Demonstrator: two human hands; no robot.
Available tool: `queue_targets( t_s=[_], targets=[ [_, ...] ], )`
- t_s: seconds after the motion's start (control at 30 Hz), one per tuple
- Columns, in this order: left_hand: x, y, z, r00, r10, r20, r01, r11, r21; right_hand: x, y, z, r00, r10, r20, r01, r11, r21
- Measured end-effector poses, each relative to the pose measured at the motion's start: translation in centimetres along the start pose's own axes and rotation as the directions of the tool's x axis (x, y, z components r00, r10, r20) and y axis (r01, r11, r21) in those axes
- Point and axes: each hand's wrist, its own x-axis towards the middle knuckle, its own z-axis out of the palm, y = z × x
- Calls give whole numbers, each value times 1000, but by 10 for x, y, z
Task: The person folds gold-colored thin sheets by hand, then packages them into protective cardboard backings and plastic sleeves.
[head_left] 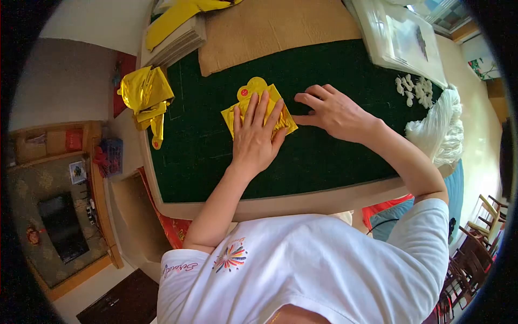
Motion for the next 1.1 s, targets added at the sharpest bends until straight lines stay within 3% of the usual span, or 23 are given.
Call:
queue_targets(
  t_s=[0.57,0.7,0.77,0.83,0.9,1.1],
  targets=[
    [1,-1,0,1000,-14,4,14,999,-35,-13,2,-4,994,-85,-74,88,996,35],
    [1,-2,1,1000,-9,-4,9,1000,-25,-7,-4,-13,998,-59,4,59,996,70],
    [0,-1,2,1000,-13,-9,13,1000,-25,3,-21,-7,980,-38,-197,70,985,157],
    [0,-2,4,1000,-14,-9,14,1000,-9,2,-33,4,985,-55,-161,78,988,135],
    [0,-3,6,1000,-14,-16,13,1000,-4,-2,-42,16,991,37,-131,-23,994,107],
    [0,-4,4,998,-17,-58,14,999,-46,-12,-60,22,982,135,-134,-130,990,45]
  ],
)
